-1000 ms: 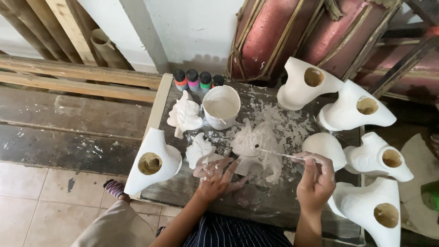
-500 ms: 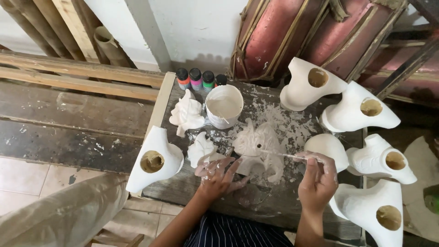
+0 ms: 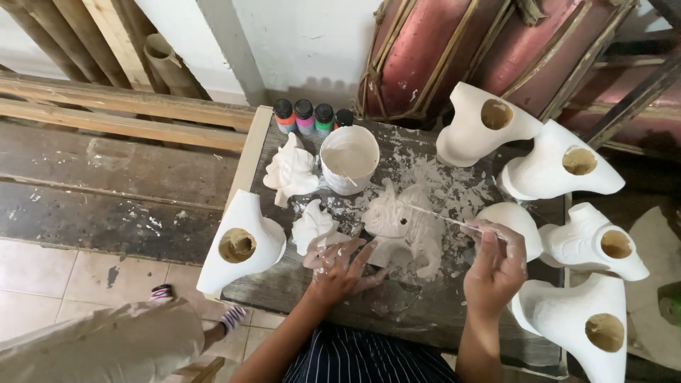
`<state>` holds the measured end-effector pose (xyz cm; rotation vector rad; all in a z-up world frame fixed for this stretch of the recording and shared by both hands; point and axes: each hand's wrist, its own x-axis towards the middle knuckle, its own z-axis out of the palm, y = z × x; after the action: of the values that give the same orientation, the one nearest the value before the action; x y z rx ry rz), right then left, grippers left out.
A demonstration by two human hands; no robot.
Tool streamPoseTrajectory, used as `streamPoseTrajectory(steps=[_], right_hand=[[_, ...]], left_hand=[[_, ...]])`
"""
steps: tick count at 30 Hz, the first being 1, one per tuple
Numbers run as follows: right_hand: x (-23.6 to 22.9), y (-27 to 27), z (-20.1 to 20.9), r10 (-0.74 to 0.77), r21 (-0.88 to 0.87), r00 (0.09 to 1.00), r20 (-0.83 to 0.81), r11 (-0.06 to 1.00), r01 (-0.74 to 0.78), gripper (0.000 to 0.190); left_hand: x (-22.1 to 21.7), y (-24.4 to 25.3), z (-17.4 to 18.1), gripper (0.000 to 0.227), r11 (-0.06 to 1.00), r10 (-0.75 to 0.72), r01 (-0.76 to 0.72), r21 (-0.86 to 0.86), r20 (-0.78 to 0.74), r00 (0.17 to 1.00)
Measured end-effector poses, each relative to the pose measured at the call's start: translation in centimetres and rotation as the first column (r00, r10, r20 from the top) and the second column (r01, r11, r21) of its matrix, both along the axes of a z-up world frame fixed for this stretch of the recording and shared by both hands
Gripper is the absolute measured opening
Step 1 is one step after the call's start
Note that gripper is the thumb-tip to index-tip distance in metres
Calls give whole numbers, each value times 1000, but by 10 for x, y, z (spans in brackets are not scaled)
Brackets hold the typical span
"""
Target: Applying a white coating or paint to a small figurine using a thin stick or brush.
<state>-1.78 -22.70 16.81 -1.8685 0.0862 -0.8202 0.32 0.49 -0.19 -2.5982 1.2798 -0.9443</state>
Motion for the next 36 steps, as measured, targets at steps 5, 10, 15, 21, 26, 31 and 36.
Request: streamPoseTrajectory(steps=[5, 10, 15, 21, 26, 31, 36], right_hand=[[5, -7, -10, -32, -144, 999, 13, 989, 34, 15], [11, -1, -7, -58, -134, 997, 60, 989, 65, 17], [3, -14, -13, -2, -133, 1000, -16, 991, 0, 16], [3, -10, -6, 1, -145, 1000, -1, 989, -1, 17], [-4, -14, -4, 26, -143, 1000, -6, 989, -27, 17], [-4, -12, -1, 40, -170, 999, -4, 985, -40, 17], [-8, -10, 2, 34, -152, 999, 9, 988, -32, 14]], left_hand=[[-4, -23, 37, 64, 833, -1, -94, -545, -172, 985], [-4, -24, 43, 64, 838, 1, -96, -537, -174, 985], [-3, -22, 56, 62, 829, 9, -41, -558, -60, 998], [-3, -23, 46, 56, 831, 3, -18, -556, -28, 1000], [-1, -27, 27, 54, 824, 8, 12, -567, 33, 999], [-2, -28, 19, 56, 823, 20, 9, -568, 45, 999], [0, -29, 20, 55, 823, 20, 31, -568, 84, 996]])
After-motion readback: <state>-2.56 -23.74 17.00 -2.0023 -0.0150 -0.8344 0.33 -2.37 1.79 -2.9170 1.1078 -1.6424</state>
